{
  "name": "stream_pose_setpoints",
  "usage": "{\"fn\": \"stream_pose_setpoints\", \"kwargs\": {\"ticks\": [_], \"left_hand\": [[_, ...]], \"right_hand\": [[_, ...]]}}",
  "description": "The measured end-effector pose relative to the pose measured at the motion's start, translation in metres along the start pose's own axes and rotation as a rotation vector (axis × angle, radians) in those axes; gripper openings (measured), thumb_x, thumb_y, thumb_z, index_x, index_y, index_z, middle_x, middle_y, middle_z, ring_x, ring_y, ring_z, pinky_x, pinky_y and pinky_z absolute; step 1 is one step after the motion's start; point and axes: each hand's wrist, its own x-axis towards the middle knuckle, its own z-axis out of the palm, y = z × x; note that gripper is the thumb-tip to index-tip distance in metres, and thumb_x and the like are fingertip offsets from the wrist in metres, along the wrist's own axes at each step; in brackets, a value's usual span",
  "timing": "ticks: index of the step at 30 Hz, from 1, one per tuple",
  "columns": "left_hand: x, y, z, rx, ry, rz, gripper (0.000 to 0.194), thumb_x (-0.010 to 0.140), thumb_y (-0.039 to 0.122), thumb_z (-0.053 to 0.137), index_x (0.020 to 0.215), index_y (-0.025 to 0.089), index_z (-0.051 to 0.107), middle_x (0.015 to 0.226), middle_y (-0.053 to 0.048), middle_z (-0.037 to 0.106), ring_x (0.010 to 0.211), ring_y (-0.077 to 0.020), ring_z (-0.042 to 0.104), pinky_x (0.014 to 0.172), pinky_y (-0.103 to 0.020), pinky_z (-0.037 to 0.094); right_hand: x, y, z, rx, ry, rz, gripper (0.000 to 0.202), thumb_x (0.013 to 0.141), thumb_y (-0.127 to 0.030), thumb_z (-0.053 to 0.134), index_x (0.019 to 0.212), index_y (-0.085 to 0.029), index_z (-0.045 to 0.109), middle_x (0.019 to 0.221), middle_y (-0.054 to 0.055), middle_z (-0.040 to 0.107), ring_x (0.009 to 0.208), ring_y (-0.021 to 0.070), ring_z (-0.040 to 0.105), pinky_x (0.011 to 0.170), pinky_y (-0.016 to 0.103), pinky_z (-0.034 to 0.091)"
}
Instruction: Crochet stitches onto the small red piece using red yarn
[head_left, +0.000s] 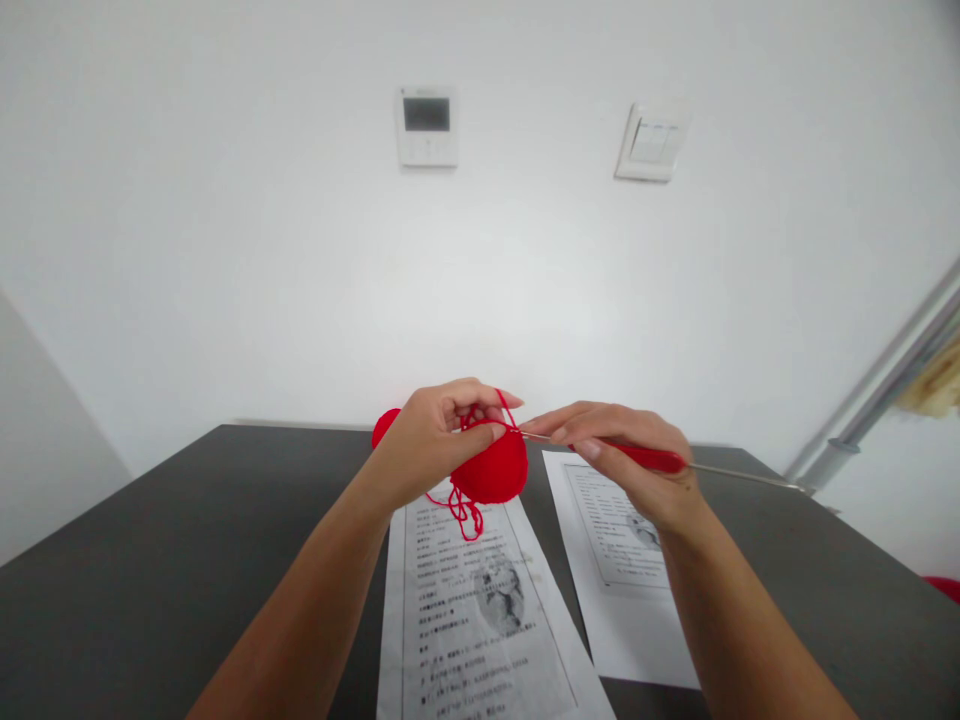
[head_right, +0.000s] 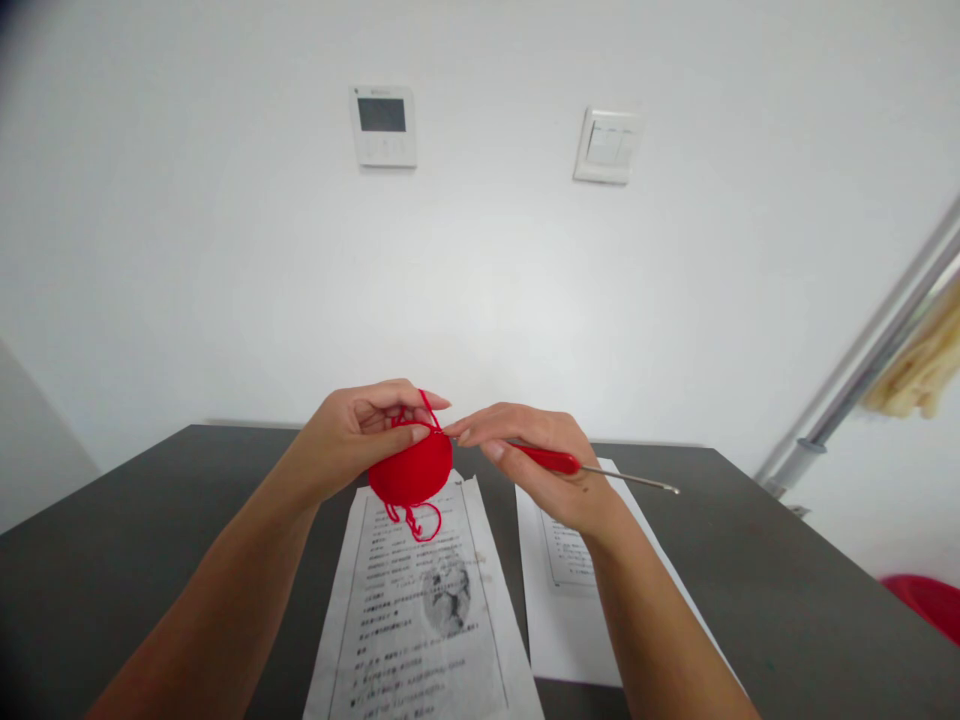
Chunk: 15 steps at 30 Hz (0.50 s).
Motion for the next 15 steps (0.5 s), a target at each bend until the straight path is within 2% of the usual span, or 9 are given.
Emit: {"fn": "stream_pose_setpoints", "kwargs": {"ticks": [4,10,15], "left_hand": [[-0.001,-0.003,0.0,0.095,0.023,0.057,0.025,0.078,0.015,0.058,0.098,0.017,0.072,0.091,-0.006,0.069,0.082,-0.0159,0.063,0.07,-0.027,0.05],[-0.002,-0.002,0.003,0.256,0.096,0.152,0.021,0.077,0.011,0.055,0.092,0.017,0.07,0.093,-0.006,0.07,0.084,-0.0165,0.064,0.073,-0.029,0.05],[-0.002,0.005,0.007,0.385,0.148,0.207,0.016,0.08,0.01,0.054,0.086,0.017,0.068,0.097,-0.007,0.071,0.086,-0.0165,0.065,0.078,-0.03,0.05]], "right_hand": [[0.001,-0.004,0.001,-0.091,-0.027,-0.001,0.027,0.094,-0.012,0.052,0.106,-0.027,0.071,0.108,0.004,0.075,0.103,0.0195,0.07,0.088,0.036,0.059],[0.005,-0.008,0.005,-0.266,-0.066,-0.059,0.031,0.092,-0.007,0.048,0.106,-0.025,0.069,0.11,0.005,0.074,0.102,0.0175,0.07,0.086,0.033,0.058],[0.007,-0.006,0.011,-0.421,-0.067,-0.142,0.031,0.089,-0.004,0.047,0.106,-0.023,0.066,0.109,0.007,0.073,0.098,0.0174,0.071,0.077,0.029,0.059]]}}
